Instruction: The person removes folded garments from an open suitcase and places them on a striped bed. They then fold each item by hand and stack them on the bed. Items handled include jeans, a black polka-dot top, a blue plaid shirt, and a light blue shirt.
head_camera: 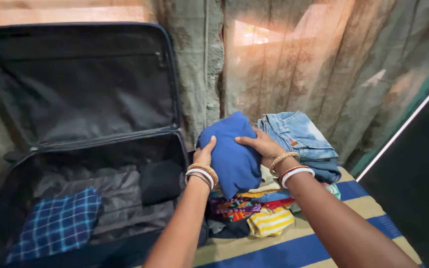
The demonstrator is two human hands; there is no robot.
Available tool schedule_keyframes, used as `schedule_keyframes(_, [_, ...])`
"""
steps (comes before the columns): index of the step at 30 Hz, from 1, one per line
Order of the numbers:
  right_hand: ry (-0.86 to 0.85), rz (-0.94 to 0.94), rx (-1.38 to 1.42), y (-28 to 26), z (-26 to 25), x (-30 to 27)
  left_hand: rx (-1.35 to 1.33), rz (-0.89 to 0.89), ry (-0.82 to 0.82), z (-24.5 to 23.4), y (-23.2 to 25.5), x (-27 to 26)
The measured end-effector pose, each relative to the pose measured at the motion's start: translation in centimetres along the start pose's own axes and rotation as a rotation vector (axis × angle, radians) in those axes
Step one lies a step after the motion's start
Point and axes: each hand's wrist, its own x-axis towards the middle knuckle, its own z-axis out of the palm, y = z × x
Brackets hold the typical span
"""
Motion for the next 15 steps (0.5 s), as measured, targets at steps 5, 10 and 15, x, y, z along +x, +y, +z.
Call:
schedule_keyframes(5, [0.436, -0.361, -1.027, 1.8, -1.5, 2.1, 0.597, 0.242, 0.160, 0.4, -5.6, 5.2])
schedule_keyframes(10, [0.329, -0.528, -1.358, 3.7, -0.4, 2.4, 1.032, 0.527, 0.085, 1.5, -8.4, 5.4])
schedule_keyframes(15, [0.127, -0.433, -1.552, 6.4, -0.6, 3.9, 1.254, 0.491, 0.105, 3.8, -5.1, 0.6])
